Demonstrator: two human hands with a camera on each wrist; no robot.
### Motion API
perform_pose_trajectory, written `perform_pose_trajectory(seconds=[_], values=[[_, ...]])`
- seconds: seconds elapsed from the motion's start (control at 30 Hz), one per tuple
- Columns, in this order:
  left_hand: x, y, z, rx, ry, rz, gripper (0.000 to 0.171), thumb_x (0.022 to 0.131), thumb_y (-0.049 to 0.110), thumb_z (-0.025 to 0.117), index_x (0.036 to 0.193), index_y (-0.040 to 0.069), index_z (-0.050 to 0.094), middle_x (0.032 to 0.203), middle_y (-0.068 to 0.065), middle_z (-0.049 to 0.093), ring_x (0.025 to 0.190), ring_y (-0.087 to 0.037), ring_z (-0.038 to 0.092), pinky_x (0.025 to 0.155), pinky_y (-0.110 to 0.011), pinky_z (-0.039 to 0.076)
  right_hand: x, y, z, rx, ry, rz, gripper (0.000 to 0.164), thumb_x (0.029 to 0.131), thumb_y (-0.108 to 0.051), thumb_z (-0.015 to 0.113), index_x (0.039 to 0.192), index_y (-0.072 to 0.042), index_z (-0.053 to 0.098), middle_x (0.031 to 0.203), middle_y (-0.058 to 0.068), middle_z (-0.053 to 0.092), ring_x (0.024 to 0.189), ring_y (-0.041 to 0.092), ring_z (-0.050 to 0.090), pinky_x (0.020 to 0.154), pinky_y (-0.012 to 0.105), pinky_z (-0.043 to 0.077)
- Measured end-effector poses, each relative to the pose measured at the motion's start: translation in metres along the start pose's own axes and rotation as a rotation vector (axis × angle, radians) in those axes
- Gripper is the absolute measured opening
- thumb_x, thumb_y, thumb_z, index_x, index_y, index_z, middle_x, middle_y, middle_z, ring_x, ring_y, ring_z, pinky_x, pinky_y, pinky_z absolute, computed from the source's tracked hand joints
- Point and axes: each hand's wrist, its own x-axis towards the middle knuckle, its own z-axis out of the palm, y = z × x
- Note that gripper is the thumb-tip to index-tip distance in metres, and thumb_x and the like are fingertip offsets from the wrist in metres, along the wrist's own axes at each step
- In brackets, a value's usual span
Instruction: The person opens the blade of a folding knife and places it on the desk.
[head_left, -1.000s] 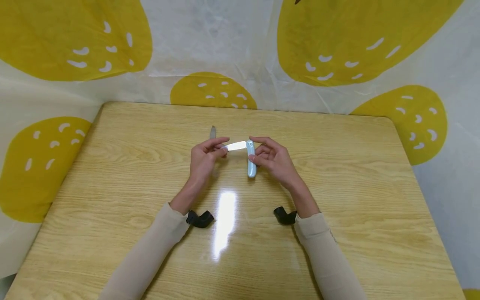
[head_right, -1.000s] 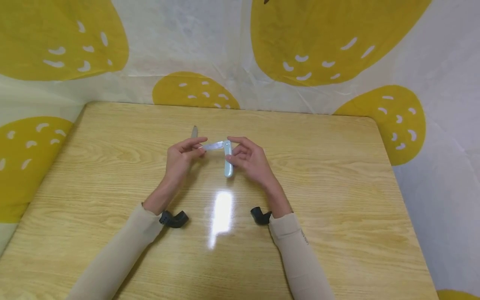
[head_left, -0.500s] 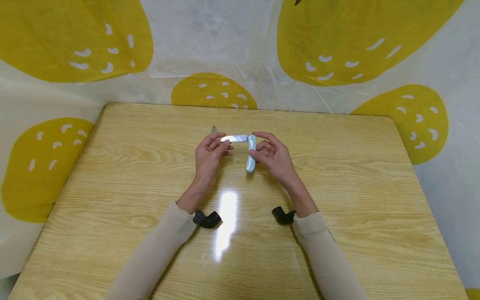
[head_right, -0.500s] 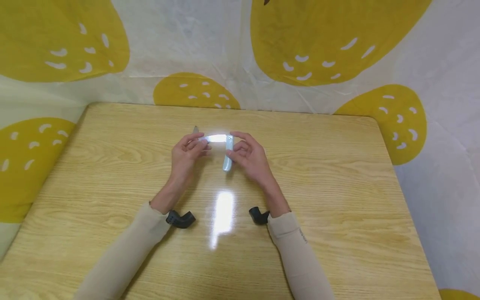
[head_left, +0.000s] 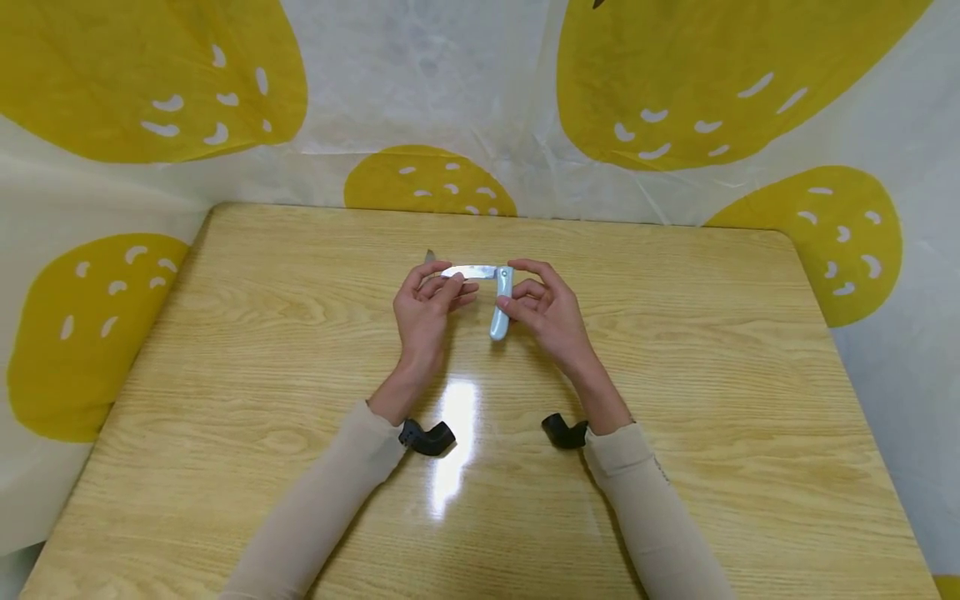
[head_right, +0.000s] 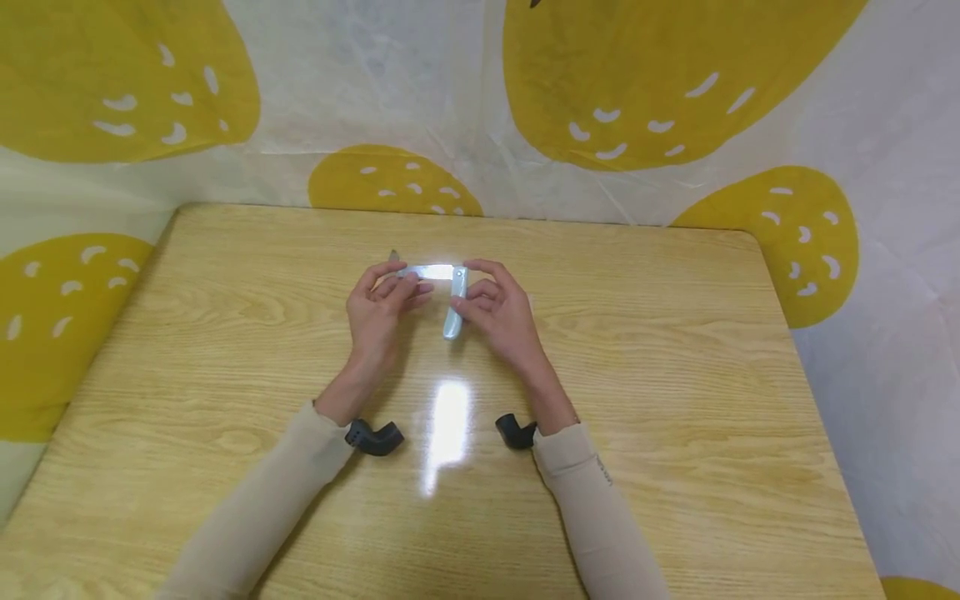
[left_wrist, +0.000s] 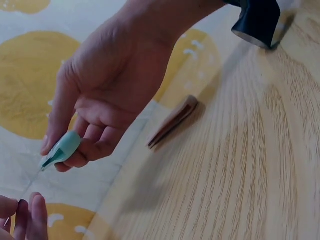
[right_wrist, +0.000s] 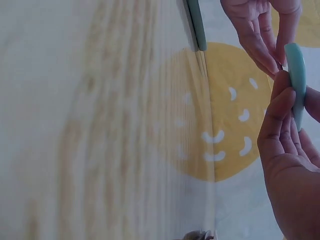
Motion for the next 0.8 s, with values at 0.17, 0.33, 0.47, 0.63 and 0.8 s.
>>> perform_pose_trajectory(seconds=[0.17,0.33,0.47,0.63,0.8], values=[[0.001,-0.002,0.002,-0.036,0.028,0.030,0.026,0.093,-0.009,0.070,0.117,-0.011,0.062,0.080,-0.009,0.072,0.078,-0.020,0.079,0.080,-0.035,0.065,-0.001,0.000,0.000,-0.014,0.003,-0.009,0.053,0.096,0.001,0.071,0.145,-0.003,0.052,0.090,0.004,0.069,0.081,0.010,0.074,0.078,0.025,0.062],[0.001,-0.003,0.003,-0.051,0.054,0.040,0.019,0.091,-0.011,0.071,0.109,-0.004,0.071,0.078,-0.006,0.072,0.077,-0.019,0.079,0.081,-0.035,0.065,-0.001,-0.001,-0.001,-0.029,0.007,-0.026,0.052,0.096,0.000,0.072,0.144,-0.004,0.055,0.091,0.005,0.071,0.081,0.010,0.074,0.078,0.024,0.061],[0.002,-0.002,0.003,-0.045,0.066,0.031,0.019,0.090,-0.009,0.073,0.108,-0.004,0.072,0.077,-0.006,0.072,0.077,-0.019,0.079,0.082,-0.035,0.065,-0.001,0.000,-0.003,-0.019,0.001,-0.035,0.054,0.096,0.001,0.072,0.146,0.001,0.053,0.091,0.004,0.071,0.081,0.009,0.074,0.077,0.024,0.061],[0.006,0.000,0.002,-0.027,0.072,0.001,0.020,0.090,-0.008,0.074,0.110,-0.005,0.073,0.074,-0.005,0.071,0.075,-0.018,0.078,0.081,-0.035,0.065,-0.002,-0.001,-0.002,-0.023,-0.007,-0.030,0.054,0.095,0.002,0.072,0.145,0.002,0.053,0.092,0.007,0.071,0.080,0.010,0.074,0.077,0.025,0.062],[0.011,0.002,-0.001,-0.004,0.046,-0.043,0.024,0.091,-0.008,0.073,0.115,-0.010,0.071,0.073,-0.004,0.071,0.073,-0.017,0.078,0.081,-0.034,0.065,-0.003,-0.001,-0.003,-0.036,-0.010,-0.003,0.053,0.095,0.003,0.071,0.145,0.000,0.055,0.092,0.007,0.070,0.082,0.010,0.074,0.077,0.024,0.062]])
